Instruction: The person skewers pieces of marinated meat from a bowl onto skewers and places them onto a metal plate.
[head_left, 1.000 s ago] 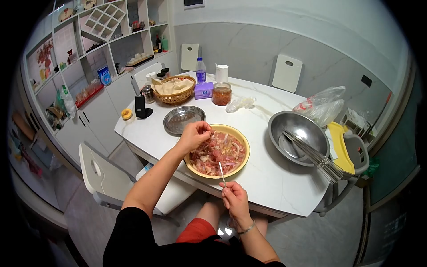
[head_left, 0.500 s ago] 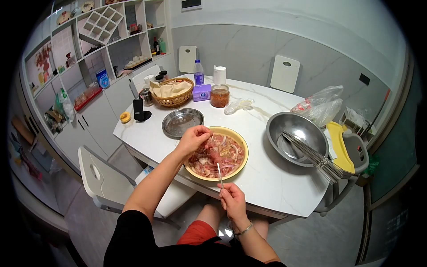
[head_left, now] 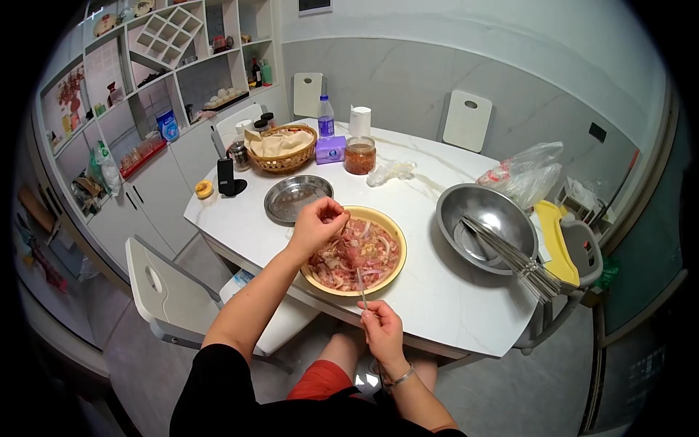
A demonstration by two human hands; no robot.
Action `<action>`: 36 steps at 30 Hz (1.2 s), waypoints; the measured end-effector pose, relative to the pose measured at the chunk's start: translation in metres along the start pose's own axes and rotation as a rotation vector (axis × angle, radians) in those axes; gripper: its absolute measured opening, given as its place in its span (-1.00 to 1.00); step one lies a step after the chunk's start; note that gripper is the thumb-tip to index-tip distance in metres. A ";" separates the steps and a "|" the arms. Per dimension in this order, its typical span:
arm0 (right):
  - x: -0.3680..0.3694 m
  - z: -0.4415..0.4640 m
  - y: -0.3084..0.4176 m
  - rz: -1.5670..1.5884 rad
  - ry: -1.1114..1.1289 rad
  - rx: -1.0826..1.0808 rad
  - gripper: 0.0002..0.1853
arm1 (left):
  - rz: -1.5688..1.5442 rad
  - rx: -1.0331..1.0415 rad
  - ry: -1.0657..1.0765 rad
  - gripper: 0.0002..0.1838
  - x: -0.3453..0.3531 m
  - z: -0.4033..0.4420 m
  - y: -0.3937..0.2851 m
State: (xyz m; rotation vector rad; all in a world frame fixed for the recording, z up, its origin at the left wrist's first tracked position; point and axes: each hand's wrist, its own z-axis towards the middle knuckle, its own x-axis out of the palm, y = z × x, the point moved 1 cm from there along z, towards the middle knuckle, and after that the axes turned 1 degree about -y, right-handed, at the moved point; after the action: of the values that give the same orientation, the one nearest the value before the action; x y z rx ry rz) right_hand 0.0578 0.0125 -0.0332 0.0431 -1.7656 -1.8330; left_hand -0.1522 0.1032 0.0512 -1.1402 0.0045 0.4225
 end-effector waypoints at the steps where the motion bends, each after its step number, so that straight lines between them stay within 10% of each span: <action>1: 0.001 0.000 0.000 -0.063 -0.027 -0.059 -0.84 | -0.032 -0.021 0.001 -0.93 -0.001 0.001 0.000; 36: 0.003 -0.001 0.008 -0.284 -0.084 -0.181 -0.87 | 0.030 0.141 0.000 -0.90 0.002 -0.005 -0.014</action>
State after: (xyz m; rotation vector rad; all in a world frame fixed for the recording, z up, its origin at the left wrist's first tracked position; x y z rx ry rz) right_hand 0.0584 0.0102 -0.0251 0.1548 -1.7118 -2.2213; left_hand -0.1450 0.0949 0.0607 -1.0020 0.0504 0.4417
